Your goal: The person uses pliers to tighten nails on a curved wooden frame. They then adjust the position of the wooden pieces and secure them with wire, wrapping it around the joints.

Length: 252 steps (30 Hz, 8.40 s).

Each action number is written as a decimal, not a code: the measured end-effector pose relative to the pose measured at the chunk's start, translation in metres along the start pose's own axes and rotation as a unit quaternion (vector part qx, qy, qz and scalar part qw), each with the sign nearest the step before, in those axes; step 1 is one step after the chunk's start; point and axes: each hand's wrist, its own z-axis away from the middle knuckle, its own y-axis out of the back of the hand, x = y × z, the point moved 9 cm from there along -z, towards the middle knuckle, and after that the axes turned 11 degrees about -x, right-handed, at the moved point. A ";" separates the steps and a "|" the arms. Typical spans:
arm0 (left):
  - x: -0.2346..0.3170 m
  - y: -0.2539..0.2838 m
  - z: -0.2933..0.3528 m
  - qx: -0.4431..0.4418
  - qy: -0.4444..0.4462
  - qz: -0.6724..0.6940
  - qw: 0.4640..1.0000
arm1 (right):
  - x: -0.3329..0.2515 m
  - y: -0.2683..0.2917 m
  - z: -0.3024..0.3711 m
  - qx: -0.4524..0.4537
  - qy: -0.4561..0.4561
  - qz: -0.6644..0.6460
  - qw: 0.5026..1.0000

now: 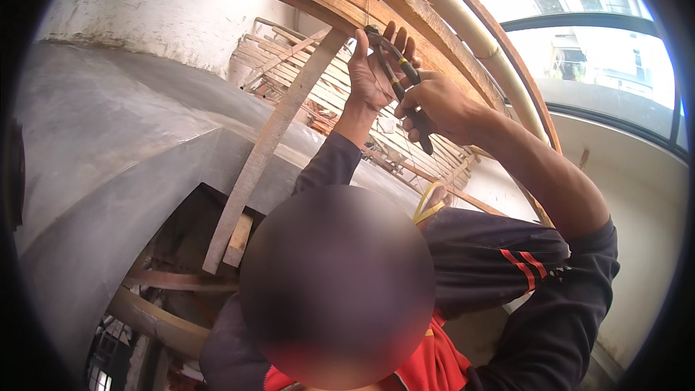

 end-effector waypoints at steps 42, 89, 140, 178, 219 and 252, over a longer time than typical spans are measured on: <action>-0.009 0.003 -0.018 0.295 -0.063 -0.081 0.950 | -0.042 -0.008 0.050 0.426 0.055 0.756 0.494; -0.032 -0.025 0.008 -0.064 0.068 0.176 0.980 | 0.055 -0.033 0.005 -0.183 0.005 -0.375 0.909; -0.011 -0.013 0.016 0.116 0.015 0.024 0.993 | 0.042 -0.037 -0.001 -0.097 -0.008 -0.269 0.958; -0.020 0.053 0.031 0.360 -0.057 -0.395 0.843 | 0.045 0.041 -0.024 0.175 0.151 0.348 0.908; -0.027 0.005 0.016 0.155 0.030 -0.056 0.986 | 0.057 0.006 0.017 0.005 -0.048 0.057 0.997; -0.018 0.013 0.017 0.388 -0.019 -0.262 0.884 | 0.027 0.041 0.014 0.295 0.047 0.468 0.832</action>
